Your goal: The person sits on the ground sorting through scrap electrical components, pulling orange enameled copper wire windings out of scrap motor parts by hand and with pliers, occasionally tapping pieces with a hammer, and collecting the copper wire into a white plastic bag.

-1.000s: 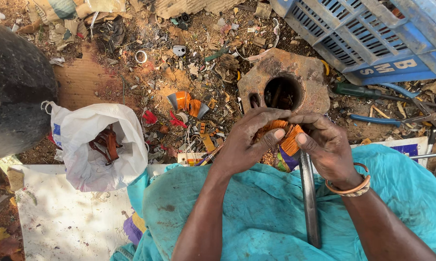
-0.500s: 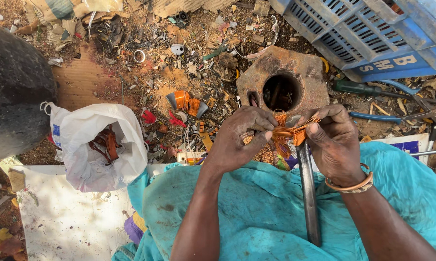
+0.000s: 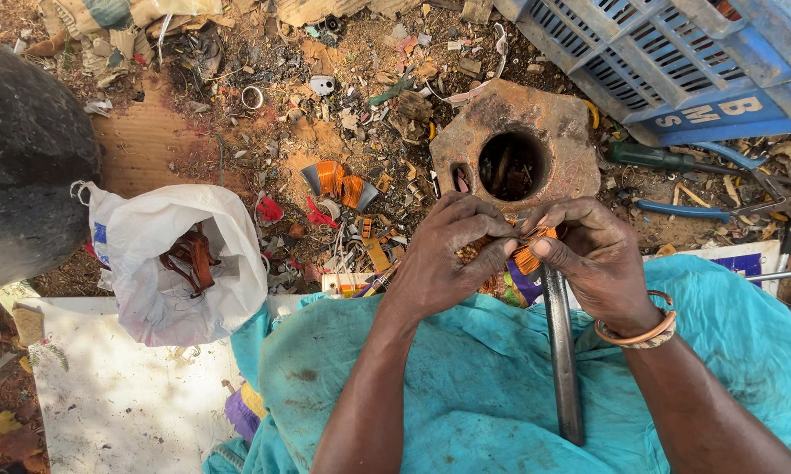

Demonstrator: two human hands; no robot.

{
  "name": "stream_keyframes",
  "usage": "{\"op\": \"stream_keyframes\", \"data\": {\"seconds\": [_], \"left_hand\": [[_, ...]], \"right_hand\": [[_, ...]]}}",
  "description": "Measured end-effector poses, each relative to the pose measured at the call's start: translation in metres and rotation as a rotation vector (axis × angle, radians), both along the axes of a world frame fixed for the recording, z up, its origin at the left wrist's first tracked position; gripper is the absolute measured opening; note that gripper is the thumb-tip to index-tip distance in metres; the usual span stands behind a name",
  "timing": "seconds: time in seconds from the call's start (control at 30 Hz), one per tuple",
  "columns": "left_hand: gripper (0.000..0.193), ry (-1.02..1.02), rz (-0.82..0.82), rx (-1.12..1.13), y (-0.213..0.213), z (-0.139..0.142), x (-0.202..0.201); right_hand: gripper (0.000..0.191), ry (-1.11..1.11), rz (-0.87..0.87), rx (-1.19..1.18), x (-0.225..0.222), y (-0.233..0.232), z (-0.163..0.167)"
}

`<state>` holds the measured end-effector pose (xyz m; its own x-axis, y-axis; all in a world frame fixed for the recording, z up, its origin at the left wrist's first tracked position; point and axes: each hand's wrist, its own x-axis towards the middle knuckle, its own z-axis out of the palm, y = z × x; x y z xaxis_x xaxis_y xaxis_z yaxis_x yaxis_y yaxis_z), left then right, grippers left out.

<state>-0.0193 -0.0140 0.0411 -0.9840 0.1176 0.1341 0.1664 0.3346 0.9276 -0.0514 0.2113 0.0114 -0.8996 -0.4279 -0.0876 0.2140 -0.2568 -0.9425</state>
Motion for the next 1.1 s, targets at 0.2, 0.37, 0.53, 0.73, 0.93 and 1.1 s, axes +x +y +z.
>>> {"op": "stream_keyframes", "data": {"seconds": [0.2,0.37,0.53,0.73,0.93,1.1], "left_hand": [[0.013,0.140,0.159,-0.028,0.006,0.006,0.001],[0.012,0.112,-0.035,0.164,-0.029,0.022,0.007],[0.054,0.564,0.306,1.424,-0.106,0.035,0.036],[0.071,0.024,0.427,0.641,-0.074,0.009,0.023],[0.051,-0.246,-0.126,0.192,-0.020,-0.015,0.003],[0.039,-0.362,0.056,0.294,-0.015,-0.008,-0.003]], "right_hand": [[0.023,-0.154,-0.091,0.083,0.003,0.002,-0.004],[0.020,-0.110,-0.120,0.125,0.002,0.007,-0.007],[0.018,-0.148,-0.077,0.072,0.004,0.002,-0.006],[0.024,-0.048,0.031,0.135,0.011,-0.011,0.001],[0.054,-0.038,-0.028,0.124,0.007,-0.015,0.007],[0.050,-0.135,-0.023,0.196,0.004,-0.023,0.012]]}}
